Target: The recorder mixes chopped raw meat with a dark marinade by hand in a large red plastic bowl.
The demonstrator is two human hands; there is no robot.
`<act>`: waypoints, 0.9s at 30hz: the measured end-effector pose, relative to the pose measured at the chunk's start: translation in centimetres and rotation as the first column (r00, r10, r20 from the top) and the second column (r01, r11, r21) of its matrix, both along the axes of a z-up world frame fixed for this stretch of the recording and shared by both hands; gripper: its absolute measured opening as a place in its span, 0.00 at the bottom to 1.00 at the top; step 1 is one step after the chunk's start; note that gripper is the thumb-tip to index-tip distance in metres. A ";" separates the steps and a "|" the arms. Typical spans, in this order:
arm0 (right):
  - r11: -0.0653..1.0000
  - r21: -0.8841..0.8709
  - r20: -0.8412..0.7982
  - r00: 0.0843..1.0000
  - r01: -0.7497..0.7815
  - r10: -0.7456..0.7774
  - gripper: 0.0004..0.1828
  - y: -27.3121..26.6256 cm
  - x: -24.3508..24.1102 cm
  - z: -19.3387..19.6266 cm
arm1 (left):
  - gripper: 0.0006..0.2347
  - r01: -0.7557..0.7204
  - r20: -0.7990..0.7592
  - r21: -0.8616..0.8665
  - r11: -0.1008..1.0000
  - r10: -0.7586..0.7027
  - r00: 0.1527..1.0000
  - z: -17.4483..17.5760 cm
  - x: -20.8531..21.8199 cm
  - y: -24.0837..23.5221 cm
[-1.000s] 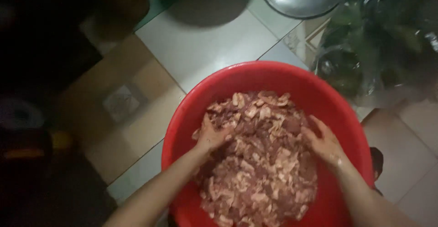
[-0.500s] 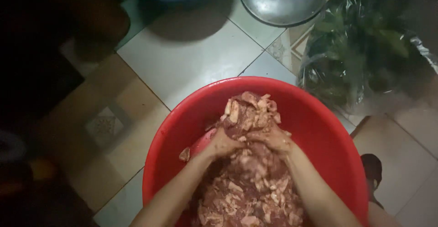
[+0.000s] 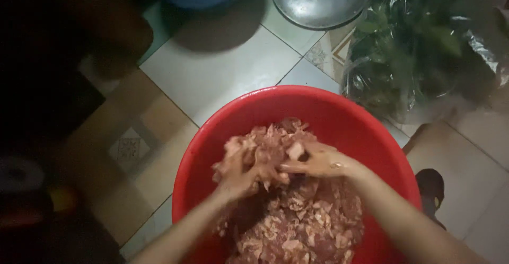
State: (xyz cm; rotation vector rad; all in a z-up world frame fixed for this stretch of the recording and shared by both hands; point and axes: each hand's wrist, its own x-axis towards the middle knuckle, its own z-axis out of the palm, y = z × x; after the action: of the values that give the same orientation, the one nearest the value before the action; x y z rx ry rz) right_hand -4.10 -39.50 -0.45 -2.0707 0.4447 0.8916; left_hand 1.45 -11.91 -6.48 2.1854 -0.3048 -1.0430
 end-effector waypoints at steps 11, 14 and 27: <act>0.976 0.203 0.235 0.971 -0.080 0.031 0.55 2.7 9.6 -11.7 | 0.57 -0.402 0.245 -0.258 0.879 0.461 0.853 -7.1 -3.5 -0.9; 0.896 0.383 0.171 0.971 -0.223 0.169 0.57 5.2 8.7 -5.6 | 0.57 -0.669 -0.370 -0.177 0.722 0.581 0.725 -4.5 -1.8 -2.3; 0.853 0.349 -0.158 0.922 0.388 -0.354 0.62 5.2 -0.4 -1.0 | 0.11 -0.273 -0.296 0.016 0.962 0.266 0.918 2.1 -2.1 -1.5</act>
State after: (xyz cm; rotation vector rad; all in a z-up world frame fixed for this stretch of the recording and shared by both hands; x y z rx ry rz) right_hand -4.53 -34.31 -1.41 -1.5299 0.6437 0.7648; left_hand -0.63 -13.42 -4.41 1.9437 0.1176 -1.1774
